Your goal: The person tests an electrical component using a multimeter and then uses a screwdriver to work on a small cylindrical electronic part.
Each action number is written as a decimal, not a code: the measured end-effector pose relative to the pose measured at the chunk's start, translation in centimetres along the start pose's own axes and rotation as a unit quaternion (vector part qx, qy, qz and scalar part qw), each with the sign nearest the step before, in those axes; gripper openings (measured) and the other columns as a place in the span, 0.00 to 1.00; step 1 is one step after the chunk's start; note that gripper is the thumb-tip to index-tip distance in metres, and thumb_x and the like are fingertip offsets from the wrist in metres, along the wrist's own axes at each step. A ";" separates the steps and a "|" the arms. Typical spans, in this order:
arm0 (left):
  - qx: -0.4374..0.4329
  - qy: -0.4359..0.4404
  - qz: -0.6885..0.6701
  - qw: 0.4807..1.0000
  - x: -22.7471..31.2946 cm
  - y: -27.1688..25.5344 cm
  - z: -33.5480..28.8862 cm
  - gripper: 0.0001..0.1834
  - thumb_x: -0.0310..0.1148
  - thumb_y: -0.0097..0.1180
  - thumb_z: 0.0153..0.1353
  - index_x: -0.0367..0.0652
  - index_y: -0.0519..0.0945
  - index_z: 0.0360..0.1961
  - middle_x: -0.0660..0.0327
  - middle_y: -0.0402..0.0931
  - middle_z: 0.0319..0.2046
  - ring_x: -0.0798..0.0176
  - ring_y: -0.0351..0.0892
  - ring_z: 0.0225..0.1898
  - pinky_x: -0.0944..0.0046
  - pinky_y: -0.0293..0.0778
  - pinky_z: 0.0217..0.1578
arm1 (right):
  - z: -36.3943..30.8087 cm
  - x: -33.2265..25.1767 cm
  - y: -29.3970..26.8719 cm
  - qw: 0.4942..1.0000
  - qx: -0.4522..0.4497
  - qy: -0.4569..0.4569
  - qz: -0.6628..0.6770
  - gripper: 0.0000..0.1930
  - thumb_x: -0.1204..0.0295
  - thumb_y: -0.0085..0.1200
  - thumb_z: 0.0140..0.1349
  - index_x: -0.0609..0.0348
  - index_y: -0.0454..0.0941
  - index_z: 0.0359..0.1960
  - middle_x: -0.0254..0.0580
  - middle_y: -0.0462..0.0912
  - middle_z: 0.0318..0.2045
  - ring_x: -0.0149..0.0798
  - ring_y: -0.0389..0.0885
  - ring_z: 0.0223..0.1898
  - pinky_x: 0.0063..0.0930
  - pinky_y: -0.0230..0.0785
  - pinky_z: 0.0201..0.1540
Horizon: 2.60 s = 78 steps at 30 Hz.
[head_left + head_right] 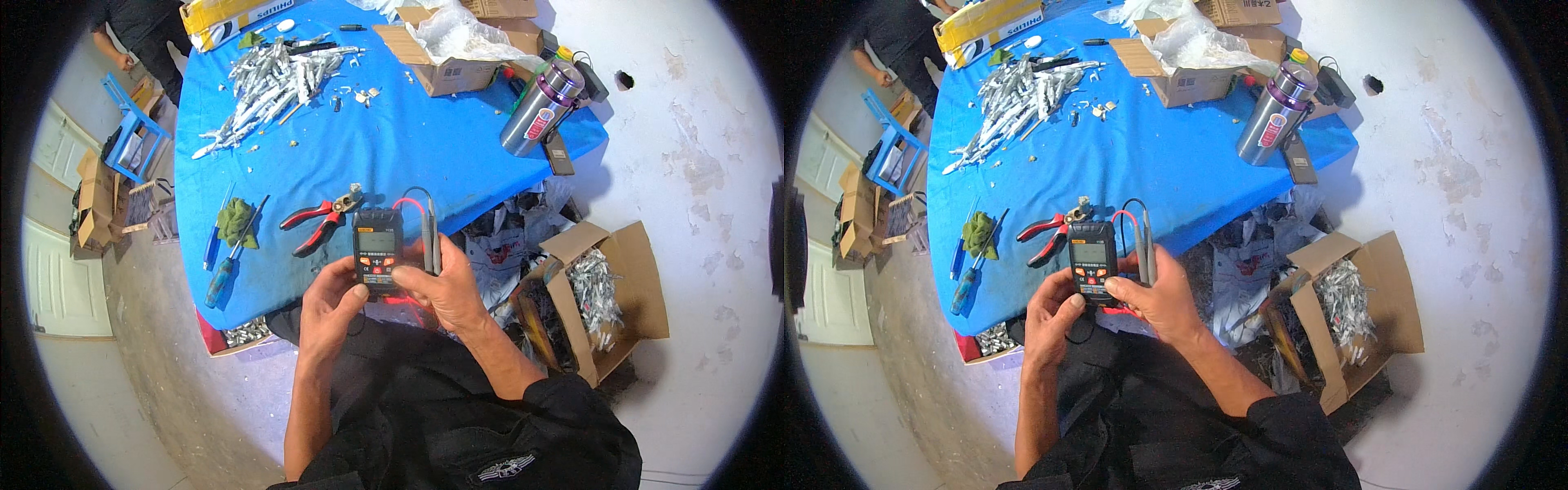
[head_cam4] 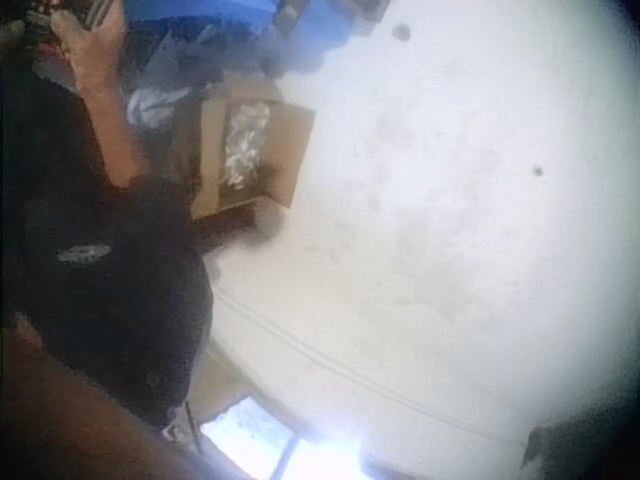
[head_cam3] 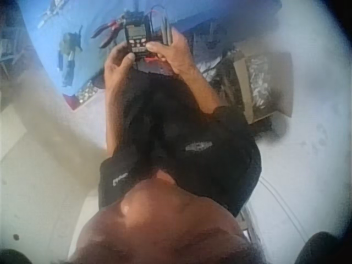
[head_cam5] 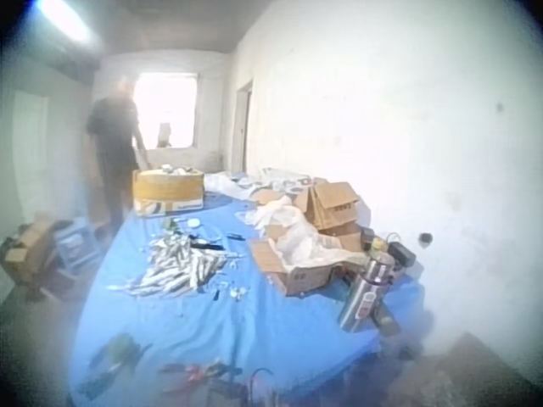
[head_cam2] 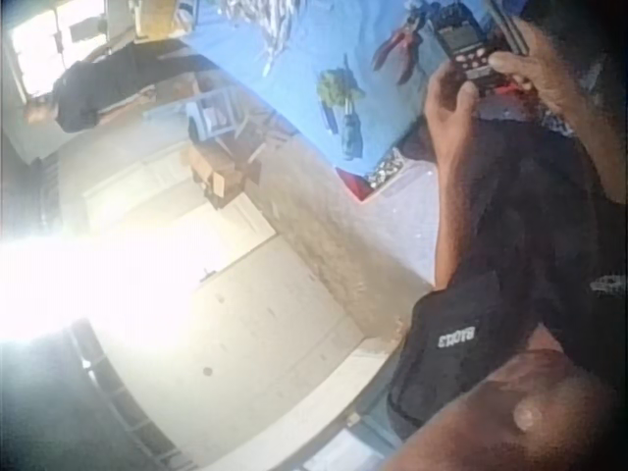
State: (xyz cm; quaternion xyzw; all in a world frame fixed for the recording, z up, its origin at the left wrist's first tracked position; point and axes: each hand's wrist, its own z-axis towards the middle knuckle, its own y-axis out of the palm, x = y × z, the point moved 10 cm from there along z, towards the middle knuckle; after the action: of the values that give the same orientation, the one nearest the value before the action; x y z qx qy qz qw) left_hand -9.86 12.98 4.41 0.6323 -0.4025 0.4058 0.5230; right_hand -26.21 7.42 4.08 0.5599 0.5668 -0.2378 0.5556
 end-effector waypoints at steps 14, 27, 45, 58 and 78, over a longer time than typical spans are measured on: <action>0.209 0.009 0.071 0.975 -1.8 -11.0 -1.5 0.18 0.35 0.59 0.71 0.33 0.78 0.56 0.51 0.83 0.45 0.65 0.83 0.40 0.66 0.80 0.41 | 1.8 -4.2 -2.2 0.994 0.075 -0.072 0.023 0.17 0.77 0.69 0.59 0.62 0.71 0.43 0.34 0.80 0.27 0.21 0.73 0.20 0.16 0.65 0.20; 0.283 0.100 0.247 0.921 0.6 -16.2 0.1 0.11 0.32 0.61 0.71 0.33 0.82 0.47 0.66 0.80 0.32 0.75 0.76 0.31 0.73 0.71 0.32 | 5.8 -12.2 -3.6 0.979 0.127 -0.156 0.002 0.18 0.78 0.68 0.58 0.60 0.70 0.43 0.38 0.81 0.31 0.21 0.70 0.20 0.18 0.61 0.19; 0.289 0.170 0.401 0.852 1.1 -15.7 1.4 0.08 0.29 0.60 0.69 0.34 0.83 0.36 0.57 0.79 0.22 0.70 0.76 0.23 0.66 0.71 0.26 | 16.6 -9.2 -5.5 0.976 0.141 -0.084 -0.143 0.22 0.72 0.70 0.55 0.62 0.72 0.47 0.34 0.77 0.30 0.24 0.72 0.23 0.19 0.63 0.21; 0.307 0.185 0.439 0.824 1.1 -15.0 1.2 0.05 0.27 0.61 0.68 0.35 0.83 0.38 0.58 0.81 0.24 0.68 0.77 0.22 0.66 0.72 0.26 | 23.6 -5.9 -9.7 0.970 0.133 -0.050 -0.199 0.16 0.71 0.67 0.58 0.62 0.73 0.41 0.35 0.76 0.27 0.26 0.72 0.21 0.22 0.64 0.20; 0.323 0.179 0.472 0.801 1.3 -14.5 1.4 0.08 0.30 0.62 0.69 0.35 0.82 0.38 0.66 0.77 0.22 0.76 0.69 0.22 0.71 0.66 0.24 | 23.7 -7.5 -13.2 0.882 0.210 -0.132 -0.400 0.14 0.67 0.65 0.60 0.63 0.75 0.40 0.47 0.83 0.29 0.47 0.83 0.29 0.42 0.75 0.35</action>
State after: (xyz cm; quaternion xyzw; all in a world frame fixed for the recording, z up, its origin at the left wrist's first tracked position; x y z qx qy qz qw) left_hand 4.28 13.39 0.55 0.4121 -0.3959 0.8151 0.0954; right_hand -31.31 -19.91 -0.22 0.3529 0.6006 -0.6250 0.3524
